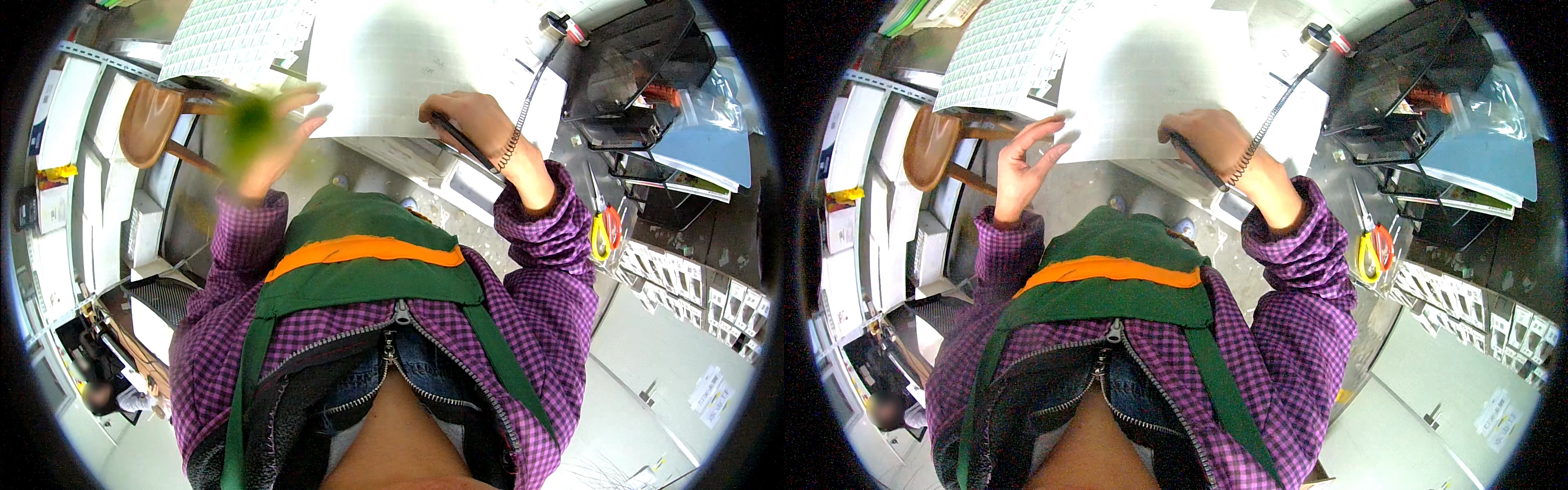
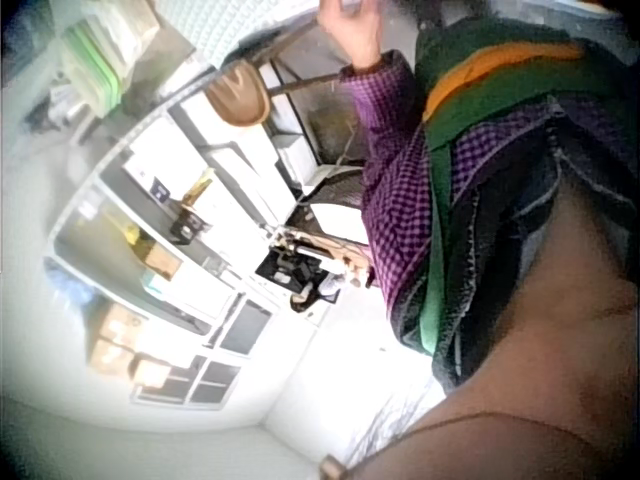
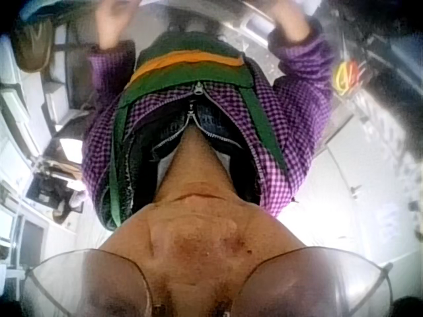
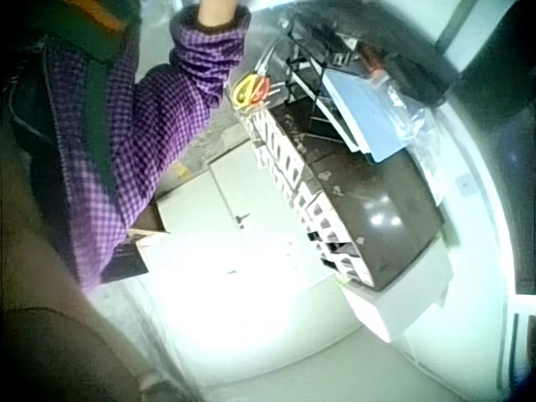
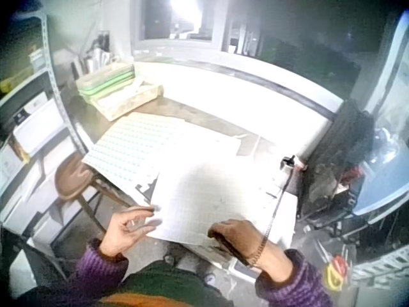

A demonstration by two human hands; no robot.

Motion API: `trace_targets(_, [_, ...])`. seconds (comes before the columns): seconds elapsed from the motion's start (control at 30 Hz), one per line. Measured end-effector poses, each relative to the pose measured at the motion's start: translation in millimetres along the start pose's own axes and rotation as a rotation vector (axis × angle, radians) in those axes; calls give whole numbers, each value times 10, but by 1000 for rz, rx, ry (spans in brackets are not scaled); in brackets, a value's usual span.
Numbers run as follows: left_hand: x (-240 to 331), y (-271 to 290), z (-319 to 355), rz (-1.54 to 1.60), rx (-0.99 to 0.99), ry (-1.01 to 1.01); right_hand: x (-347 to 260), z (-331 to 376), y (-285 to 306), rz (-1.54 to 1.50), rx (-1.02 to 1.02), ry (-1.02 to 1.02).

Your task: The person takes sheets of small packets from a storage tray and checks them against a list while writing notes with a pen.

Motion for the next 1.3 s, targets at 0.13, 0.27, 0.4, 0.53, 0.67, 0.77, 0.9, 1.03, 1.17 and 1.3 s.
trace_targets(0.13, [-100, 22, 124, -29, 4, 29, 11, -11, 10, -15, 27, 0])
trace_targets(0.27, [56, -19, 148, -109, -8, -114, -96, -35, -18, 8, 82, 37])
trace_targets(0.4, [4, -44, 172, -78, -49, 3, -279, -111, -218, 88, 164, 126])
trace_targets(0.53, [11, -15, 178, 18, 17, 29, -287, -166, -214, -13, 124, 121])
trace_targets(0.67, [49, 20, 142, 72, 10, 42, -231, -199, -218, -41, 72, 86])
trace_targets(0.77, [92, 56, 92, 143, -7, 34, -206, -212, -200, -53, 54, 75])
trace_targets(0.9, [-16, 38, 164, -159, 6, -4, -191, -234, -182, -79, 24, 63])
trace_targets(1.03, [53, 79, 87, -140, 22, -69, -173, -242, -154, -138, 13, 61])
trace_targets(1.17, [86, 143, -29, -32, 17, -93, -170, -239, -140, -135, 17, 51])
trace_targets(1.3, [-70, 63, 23, 293, 117, 103, -160, -241, -140, -156, 12, 39])
Point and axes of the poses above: each hand's wrist, its own z-axis away from the middle knuckle, its own y-axis out of the back of the hand, x = y × z, the point moved 4 cm from there along -z, towards the middle knuckle, and after that the axes turned 12 degrees about -y, right-handed, at the moved point
